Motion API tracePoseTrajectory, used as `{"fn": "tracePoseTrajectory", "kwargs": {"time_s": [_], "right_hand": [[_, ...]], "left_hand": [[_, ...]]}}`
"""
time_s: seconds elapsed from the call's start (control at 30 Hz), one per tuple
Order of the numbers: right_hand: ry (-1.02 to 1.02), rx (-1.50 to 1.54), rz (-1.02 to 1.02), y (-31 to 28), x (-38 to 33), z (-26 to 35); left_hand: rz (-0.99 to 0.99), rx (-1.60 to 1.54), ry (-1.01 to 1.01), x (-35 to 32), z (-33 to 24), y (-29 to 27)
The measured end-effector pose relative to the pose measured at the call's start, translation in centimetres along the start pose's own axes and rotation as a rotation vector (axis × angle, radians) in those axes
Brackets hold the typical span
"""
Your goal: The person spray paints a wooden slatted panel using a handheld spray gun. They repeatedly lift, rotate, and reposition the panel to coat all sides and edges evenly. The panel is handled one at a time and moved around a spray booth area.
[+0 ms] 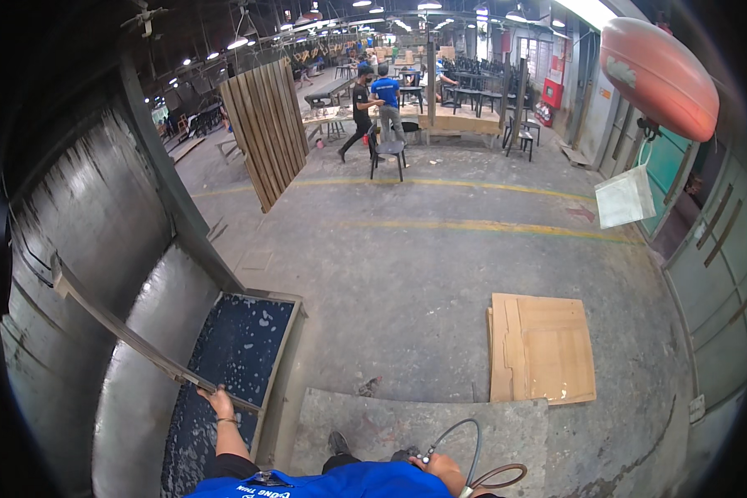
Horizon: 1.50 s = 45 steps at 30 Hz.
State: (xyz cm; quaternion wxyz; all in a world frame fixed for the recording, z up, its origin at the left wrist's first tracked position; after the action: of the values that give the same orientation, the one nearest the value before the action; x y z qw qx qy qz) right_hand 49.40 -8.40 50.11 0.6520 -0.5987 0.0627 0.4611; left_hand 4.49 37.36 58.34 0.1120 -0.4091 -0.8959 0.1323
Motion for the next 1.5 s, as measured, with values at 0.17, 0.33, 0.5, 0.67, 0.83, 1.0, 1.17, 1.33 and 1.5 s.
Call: {"fn": "tracePoseTrajectory", "kwargs": {"time_s": [0.17, 0.33, 0.5, 0.67, 0.83, 1.0, 1.17, 1.33, 1.5], "right_hand": [[-0.007, 0.001, -0.001, -0.2, -0.1, 0.1], [-0.011, 0.001, -0.043, -1.2, 0.6, 0.3], [-0.012, -0.015, -0.007, -1.9, 0.9, 0.5], [-0.007, -0.058, 0.005, -1.6, 1.1, 0.2], [0.000, -0.036, -0.002, -1.4, 1.2, 0.2], [-0.019, 0.011, -0.026, -2.0, 0.8, 0.3], [0.005, -0.026, -0.024, -1.8, 1.2, 0.2], [-0.006, -0.015, -0.027, -1.6, 1.2, 0.1], [-0.007, -0.005, 0.006, -1.8, 0.2, 0.3]], "left_hand": [[0.039, -0.051, 0.010, 0.3, 0.7, -0.1], [0.015, -0.022, -0.036, 1.2, 2.0, 1.3], [0.016, -0.057, -0.035, 1.6, 2.6, 1.7], [0.086, -0.147, -0.096, 0.3, 1.8, 1.3], [0.040, -0.083, -0.070, 0.1, 1.2, 1.0], [-0.034, -0.027, -0.061, -0.2, 0.5, 0.6], [-0.060, -0.067, -0.017, -1.3, -1.1, 0.2], [-0.256, -0.053, 0.068, -2.2, -1.8, -0.6], [-0.339, 0.023, 0.112, -2.5, -1.7, -1.2]]}}
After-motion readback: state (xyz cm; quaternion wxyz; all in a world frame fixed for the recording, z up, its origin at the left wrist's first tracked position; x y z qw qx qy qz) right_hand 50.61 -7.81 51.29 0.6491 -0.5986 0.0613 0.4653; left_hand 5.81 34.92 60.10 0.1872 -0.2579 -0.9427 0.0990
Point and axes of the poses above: each hand's wrist, its own x-axis towards the middle knuckle, its own y-axis out of the palm, z = x × y, the point moved 6 cm from there along x, towards the middle knuckle, and after that the axes turned 15 degrees about -z, right-handed, at the moved point
